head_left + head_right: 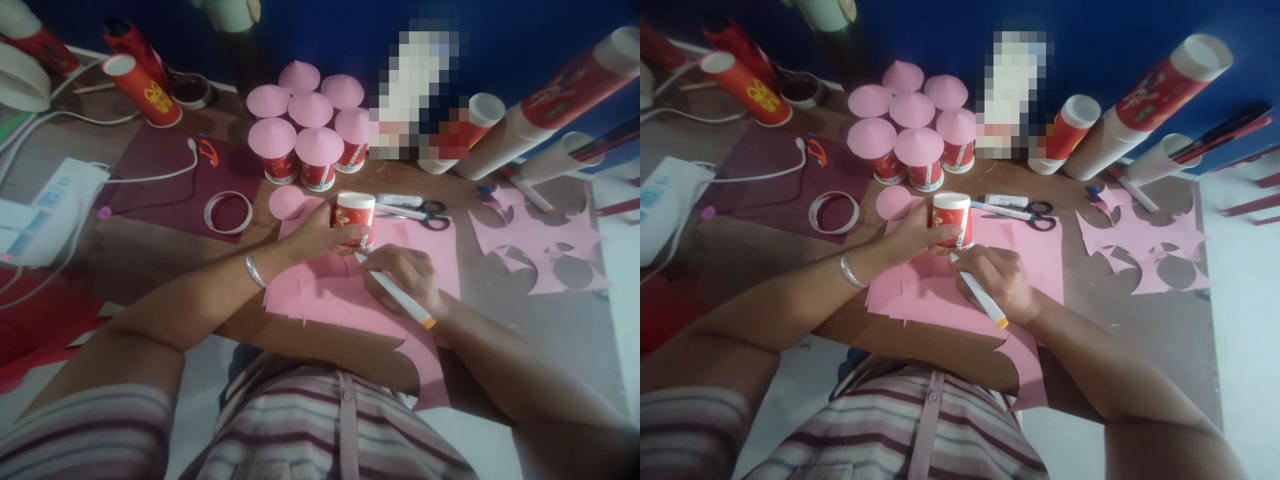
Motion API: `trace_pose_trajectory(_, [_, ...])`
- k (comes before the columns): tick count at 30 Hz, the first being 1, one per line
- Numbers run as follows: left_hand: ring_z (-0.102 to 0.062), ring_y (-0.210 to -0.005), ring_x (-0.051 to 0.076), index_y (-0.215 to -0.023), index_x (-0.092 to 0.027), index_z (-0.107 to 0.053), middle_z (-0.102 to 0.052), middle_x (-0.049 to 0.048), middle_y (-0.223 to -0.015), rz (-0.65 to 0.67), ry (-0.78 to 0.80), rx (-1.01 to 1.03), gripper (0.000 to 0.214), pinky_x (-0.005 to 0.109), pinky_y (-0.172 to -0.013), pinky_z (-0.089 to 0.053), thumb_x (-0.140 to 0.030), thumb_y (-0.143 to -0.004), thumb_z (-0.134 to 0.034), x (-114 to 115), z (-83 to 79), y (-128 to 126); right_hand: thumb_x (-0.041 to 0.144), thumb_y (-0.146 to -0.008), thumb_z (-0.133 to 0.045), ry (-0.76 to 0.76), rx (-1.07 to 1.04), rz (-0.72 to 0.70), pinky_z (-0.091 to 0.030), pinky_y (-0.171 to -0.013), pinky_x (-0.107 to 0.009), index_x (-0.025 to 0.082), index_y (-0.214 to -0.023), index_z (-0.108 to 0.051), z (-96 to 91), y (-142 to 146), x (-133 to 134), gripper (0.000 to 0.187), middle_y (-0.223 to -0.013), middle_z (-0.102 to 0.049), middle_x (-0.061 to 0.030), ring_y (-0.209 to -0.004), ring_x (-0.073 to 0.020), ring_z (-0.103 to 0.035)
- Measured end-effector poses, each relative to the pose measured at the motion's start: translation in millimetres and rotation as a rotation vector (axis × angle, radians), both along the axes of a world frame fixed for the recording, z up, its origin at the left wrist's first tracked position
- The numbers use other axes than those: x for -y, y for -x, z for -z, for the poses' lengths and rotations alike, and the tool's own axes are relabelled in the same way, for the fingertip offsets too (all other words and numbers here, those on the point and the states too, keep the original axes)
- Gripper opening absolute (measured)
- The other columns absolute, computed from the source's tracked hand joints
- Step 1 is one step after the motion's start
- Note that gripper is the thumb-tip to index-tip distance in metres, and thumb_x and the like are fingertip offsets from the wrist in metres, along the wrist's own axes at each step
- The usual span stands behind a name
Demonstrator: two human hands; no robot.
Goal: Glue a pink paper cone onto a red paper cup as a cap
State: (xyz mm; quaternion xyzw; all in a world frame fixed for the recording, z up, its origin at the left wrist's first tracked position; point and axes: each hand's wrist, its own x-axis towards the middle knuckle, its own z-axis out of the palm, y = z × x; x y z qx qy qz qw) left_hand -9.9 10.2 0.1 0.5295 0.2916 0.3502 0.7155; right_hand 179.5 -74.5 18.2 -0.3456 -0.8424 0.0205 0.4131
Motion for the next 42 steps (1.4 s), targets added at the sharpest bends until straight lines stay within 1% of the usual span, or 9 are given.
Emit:
trace_pose_trajectory(8, [-0.070,-0.078,0.015,-0.110,-0.017,-0.060,-0.072,0.0034,-0.093,-0.006,0.037,0.014,0.053,0.025,-0.064,-0.057,-0.042,-0.075,-0.091,0.6,-2.1,-0.8,0.006,-0.089,-0.066,0.015,-0.001,-0.032,-0.056,-0.055,-0.024,0.022,-0.097,-0.058,0.3,-0.7,0.6,0.020,-0.073,-0.069,0.0027,-0.061,-0.0136,-0.070])
trace_pose_trajectory(12, [-0.070,-0.078,0.015,-0.105,-0.016,-0.063,-0.073,0.0031,-0.090,0.012,0.028,0.050,0.044,0.025,-0.066,-0.057,-0.040,-0.078,-0.089,-1.0,4.0,-0.3,0.007,-0.089,-0.067,0.016,-0.036,-0.033,-0.055,-0.054,-0.025,0.022,-0.098,-0.058,-2.0,-0.6,1.4,0.020,-0.073,-0.068,0.0025,-0.059,-0.0128,-0.067])
trace_pose_trajectory(17, [-0.069,-0.079,0.013,-0.104,-0.017,-0.066,-0.073,0.0041,-0.094,0.007,0.044,0.114,0.044,0.024,-0.068,-0.057,-0.039,-0.075,-0.092,-4.2,9.5,1.9,0.006,-0.089,-0.069,-0.025,-0.067,-0.056,-0.057,-0.053,-0.026,0.022,-0.100,-0.059,-3.1,-0.2,1.8,0.021,-0.073,-0.069,0.0015,-0.060,-0.0138,-0.067])
trace_pose_trajectory(19, [-0.069,-0.081,0.014,-0.102,-0.017,-0.067,-0.073,0.0044,-0.094,0.004,0.058,0.125,0.045,0.024,-0.070,-0.057,-0.042,-0.074,-0.093,-4.6,6.4,2.8,0.007,-0.089,-0.068,-0.040,-0.081,-0.080,-0.062,-0.059,-0.028,0.022,-0.101,-0.060,-2.6,0.1,1.1,0.021,-0.074,-0.070,0.0014,-0.062,-0.0142,-0.068])
trace_pose_trajectory(21, [-0.069,-0.083,0.014,-0.100,-0.017,-0.066,-0.072,0.0036,-0.091,0.002,0.081,0.128,0.048,0.024,-0.071,-0.056,-0.045,-0.072,-0.094,-4.6,1.8,3.3,0.008,-0.089,-0.068,-0.052,-0.095,-0.106,-0.069,-0.075,-0.036,0.022,-0.101,-0.060,-2.1,0.6,0.3,0.020,-0.075,-0.071,0.0021,-0.062,-0.0140,-0.068])
trace_pose_trajectory(24, [-0.068,-0.082,0.014,-0.098,-0.017,-0.064,-0.068,0.0009,-0.084,-0.006,0.102,0.122,0.052,0.025,-0.072,-0.056,-0.048,-0.069,-0.095,-4.3,-2.8,3.3,0.008,-0.088,-0.068,-0.061,-0.104,-0.111,-0.069,-0.093,-0.047,0.023,-0.101,-0.060,-1.9,1.5,-0.5,0.021,-0.073,-0.069,0.0048,-0.060,-0.0128,-0.067])
trace_pose_trajectory(28, [-0.067,-0.081,0.013,-0.102,-0.017,-0.063,-0.067,-0.0005,-0.083,-0.018,0.092,0.118,0.051,0.026,-0.074,-0.056,-0.043,-0.071,-0.095,-4.0,1.0,2.8,0.008,-0.087,-0.069,-0.072,-0.098,-0.071,-0.070,-0.083,-0.040,0.024,-0.099,-0.060,-1.9,2.7,-0.5,0.022,-0.074,-0.070,0.0054,-0.060,-0.0127,-0.066])
trace_pose_trajectory(33, [-0.068,-0.086,0.014,-0.112,-0.018,-0.064,-0.072,0.0048,-0.104,-0.041,0.038,0.103,0.054,0.027,-0.076,-0.057,-0.039,-0.072,-0.094,-4.6,9.5,2.5,0.006,-0.085,-0.070,-0.091,-0.104,-0.060,-0.068,-0.070,-0.034,0.024,-0.098,-0.061,-1.8,4.1,-0.8,0.024,-0.074,-0.070,0.0027,-0.063,-0.0157,-0.068])
trace_pose_trajectory(42, [-0.069,-0.091,0.018,-0.111,-0.018,-0.064,-0.073,0.0072,-0.105,-0.036,0.069,0.084,0.056,0.029,-0.077,-0.057,-0.042,-0.071,-0.094,-3.7,8.4,1.8,0.007,-0.087,-0.070,-0.030,-0.104,-0.122,-0.067,-0.067,-0.034,0.023,-0.101,-0.060,-1.5,4.7,4.5,0.024,-0.076,-0.069,0.0019,-0.063,-0.0149,-0.066])
